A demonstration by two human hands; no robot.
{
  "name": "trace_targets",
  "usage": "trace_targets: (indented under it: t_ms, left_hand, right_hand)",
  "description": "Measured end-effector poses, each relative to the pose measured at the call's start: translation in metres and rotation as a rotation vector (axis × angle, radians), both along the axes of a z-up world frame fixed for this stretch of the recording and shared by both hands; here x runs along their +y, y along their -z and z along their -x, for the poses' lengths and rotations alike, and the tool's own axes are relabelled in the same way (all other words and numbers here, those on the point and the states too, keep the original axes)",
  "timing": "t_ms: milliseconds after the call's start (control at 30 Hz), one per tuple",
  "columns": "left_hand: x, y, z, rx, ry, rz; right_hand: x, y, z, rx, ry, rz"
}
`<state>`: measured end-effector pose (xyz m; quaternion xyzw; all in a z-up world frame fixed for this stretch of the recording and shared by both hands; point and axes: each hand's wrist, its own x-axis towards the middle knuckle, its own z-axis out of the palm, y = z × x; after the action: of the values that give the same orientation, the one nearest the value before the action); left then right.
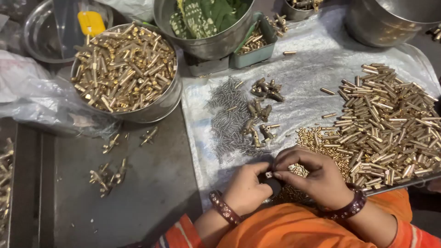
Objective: Assembling small brass mechanical components at a workstation.
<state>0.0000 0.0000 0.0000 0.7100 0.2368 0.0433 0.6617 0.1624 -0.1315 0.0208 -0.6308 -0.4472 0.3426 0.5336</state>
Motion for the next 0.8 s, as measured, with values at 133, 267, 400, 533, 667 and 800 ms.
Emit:
trace_targets:
  t_ms: [133,267,400,533,667,800]
  left_hand:
    - [-0.004,0.020,0.003,-0.140,-0.070,0.099]
    - [0.000,0.002,-0.004,-0.025,-0.149,0.224]
    - [-0.004,0.045,-0.005,-0.134,-0.231,0.350]
    - [0.002,0.035,-0.002,-0.119,-0.256,0.265]
    - [0.021,-0.002,0.001,0.016,-0.125,0.107]
    - [0.025,-0.043,-0.008,0.177,0.087,-0.081]
  right_hand:
    - [0.010,-0.004,-0.005,-0.289,-0.014,-0.046]
    - [0.038,0.011,-0.050,-0.546,0.065,-0.034]
    - [0.074,0.031,-0.070,-0.885,0.066,0.124]
    - [0.078,0.031,-0.062,-1.074,-0.021,0.081]
    - [0.058,-0.020,-0.057,-0.727,0.025,0.248]
    - [0.014,-0.049,-0.035,-0.126,-0.010,0.118]
